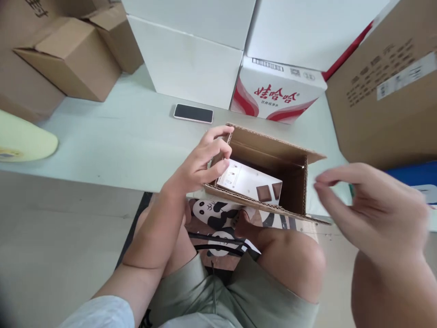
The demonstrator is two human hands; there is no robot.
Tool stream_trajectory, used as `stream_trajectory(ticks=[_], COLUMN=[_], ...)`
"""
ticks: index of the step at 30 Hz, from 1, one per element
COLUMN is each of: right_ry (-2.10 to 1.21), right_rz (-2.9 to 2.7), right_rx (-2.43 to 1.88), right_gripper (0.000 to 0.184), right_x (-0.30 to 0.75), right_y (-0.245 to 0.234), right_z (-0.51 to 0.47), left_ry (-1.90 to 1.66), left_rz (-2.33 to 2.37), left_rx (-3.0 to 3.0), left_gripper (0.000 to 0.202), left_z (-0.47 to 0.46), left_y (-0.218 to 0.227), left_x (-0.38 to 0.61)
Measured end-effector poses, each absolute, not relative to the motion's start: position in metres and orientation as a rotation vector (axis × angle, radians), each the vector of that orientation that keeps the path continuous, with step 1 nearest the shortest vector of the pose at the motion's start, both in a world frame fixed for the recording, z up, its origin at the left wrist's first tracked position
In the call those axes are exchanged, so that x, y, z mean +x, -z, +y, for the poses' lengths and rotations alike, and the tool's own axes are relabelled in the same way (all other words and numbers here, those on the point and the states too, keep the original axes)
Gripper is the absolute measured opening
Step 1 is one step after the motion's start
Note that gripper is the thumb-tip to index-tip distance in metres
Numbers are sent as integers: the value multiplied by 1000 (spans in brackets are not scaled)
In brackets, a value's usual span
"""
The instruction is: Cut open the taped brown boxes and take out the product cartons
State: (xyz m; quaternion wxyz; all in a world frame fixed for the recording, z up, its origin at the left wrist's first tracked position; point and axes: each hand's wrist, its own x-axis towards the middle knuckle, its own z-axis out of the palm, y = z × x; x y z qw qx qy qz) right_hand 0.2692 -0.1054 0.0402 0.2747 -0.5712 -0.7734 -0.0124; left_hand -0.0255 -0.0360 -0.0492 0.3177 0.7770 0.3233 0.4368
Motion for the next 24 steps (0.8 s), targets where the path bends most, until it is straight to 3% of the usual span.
stream_trajectory(ticks=[2,5,8,10,16,24], right_ry=[-183,-447,-409,-302,89,129], right_rz=[-2407,-2802,-3016,-3110,-3237,-2992], right_rx=[-1423,-1462,-1744,-1845,-1797,-1728], right_gripper=[15,45,84,96,87,64], right_x=[246,218,203,199,198,214], right_y=[-53,-48,-32,-24,-14,-40], right_z=[-92,-62,-42,-39,-47,-48], left_ry=[-1142,-1154,-1173,-1165,-1170,-1252], left_rz=[847,850,826,808,852,895], left_rx=[2025,2008,2004,2010,1989,1877], left_gripper=[15,13,11,11,13,13], left_z=[-38,-39,-40,-41,-38,-28], left_y=[47,47,47,48,49,66], left_x=[-25,-25,-24,-25,-23,-16])
